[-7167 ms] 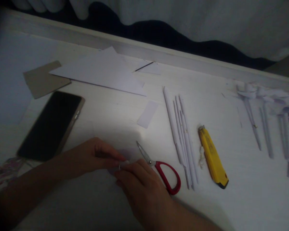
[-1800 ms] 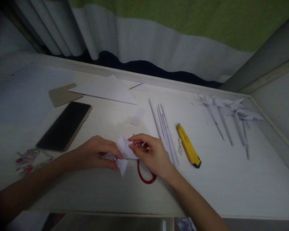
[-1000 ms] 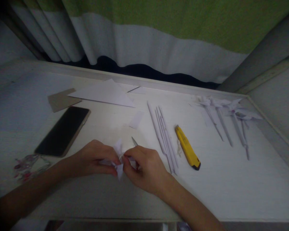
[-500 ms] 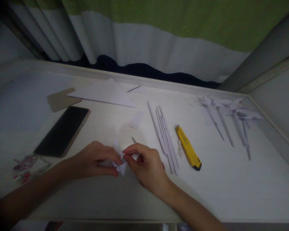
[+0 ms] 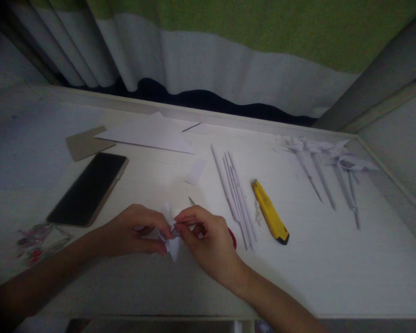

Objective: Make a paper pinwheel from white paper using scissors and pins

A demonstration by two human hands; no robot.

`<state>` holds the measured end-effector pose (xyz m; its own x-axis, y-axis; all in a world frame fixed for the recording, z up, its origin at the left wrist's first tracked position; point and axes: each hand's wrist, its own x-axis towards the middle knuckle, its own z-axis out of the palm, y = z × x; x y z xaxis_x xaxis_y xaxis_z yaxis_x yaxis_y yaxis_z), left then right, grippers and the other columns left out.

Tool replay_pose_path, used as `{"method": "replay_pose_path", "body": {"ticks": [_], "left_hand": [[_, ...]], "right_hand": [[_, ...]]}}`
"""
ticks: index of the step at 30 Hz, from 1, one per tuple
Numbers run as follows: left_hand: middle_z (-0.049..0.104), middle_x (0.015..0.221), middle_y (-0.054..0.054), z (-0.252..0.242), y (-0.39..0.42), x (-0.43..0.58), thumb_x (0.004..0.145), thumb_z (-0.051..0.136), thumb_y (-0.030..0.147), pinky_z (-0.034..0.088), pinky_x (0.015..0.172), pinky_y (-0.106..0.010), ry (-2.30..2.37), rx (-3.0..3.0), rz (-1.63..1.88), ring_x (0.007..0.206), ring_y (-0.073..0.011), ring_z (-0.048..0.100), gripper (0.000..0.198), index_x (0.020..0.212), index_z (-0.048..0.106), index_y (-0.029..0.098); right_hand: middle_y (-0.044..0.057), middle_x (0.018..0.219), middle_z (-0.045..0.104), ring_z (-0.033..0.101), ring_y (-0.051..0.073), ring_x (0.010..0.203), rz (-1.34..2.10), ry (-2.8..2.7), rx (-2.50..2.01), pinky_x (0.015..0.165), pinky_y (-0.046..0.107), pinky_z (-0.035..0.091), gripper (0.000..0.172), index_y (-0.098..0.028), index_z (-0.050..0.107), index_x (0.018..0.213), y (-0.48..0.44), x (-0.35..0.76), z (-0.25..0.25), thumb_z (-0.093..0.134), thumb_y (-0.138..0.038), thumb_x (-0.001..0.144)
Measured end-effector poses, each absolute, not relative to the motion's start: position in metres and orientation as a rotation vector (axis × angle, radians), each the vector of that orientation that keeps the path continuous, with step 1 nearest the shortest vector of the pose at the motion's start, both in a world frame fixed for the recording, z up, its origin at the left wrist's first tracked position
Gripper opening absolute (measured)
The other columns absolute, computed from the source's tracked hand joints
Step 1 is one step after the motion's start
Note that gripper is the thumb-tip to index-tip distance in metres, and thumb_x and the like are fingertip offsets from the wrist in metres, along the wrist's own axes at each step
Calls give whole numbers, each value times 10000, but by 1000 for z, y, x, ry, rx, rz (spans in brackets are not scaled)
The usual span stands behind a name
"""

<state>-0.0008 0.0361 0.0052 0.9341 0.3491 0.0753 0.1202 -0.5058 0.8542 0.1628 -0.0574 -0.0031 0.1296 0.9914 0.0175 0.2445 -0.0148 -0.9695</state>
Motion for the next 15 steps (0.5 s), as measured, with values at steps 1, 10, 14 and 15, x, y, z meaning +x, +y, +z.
{"method": "replay_pose_path", "body": {"ticks": [1,10,14,15], "left_hand": [[532,556,54,5,36,-1,697,615,294,273,423,-161,337,2101,297,423,-41,327,170,808,618,166],[583,555,34,3,35,-2,698,609,319,292,422,-161,381,2078,260,412,-45,359,195,825,621,172],[601,594,20,2,35,-1,709,597,315,302,426,-161,366,2077,264,421,-46,372,191,836,618,173],[605,605,17,1,35,-1,711,595,315,305,427,-161,365,2074,258,426,-46,378,194,843,616,174]], "right_hand": [[-6,694,642,610,110,612,981,-1288,-1448,475,205,464,130,-212,563,798,-58,163,-3,573,-127,700],[-3,687,638,605,110,587,1014,-1257,-1436,422,199,429,115,-208,543,805,-60,161,-2,565,-142,713],[-6,703,632,605,109,611,1020,-1273,-1435,442,197,439,138,-215,534,827,-60,161,-2,544,-126,721],[-7,706,630,603,107,612,1020,-1276,-1435,445,196,441,146,-215,533,832,-59,160,-2,539,-121,722]]}}
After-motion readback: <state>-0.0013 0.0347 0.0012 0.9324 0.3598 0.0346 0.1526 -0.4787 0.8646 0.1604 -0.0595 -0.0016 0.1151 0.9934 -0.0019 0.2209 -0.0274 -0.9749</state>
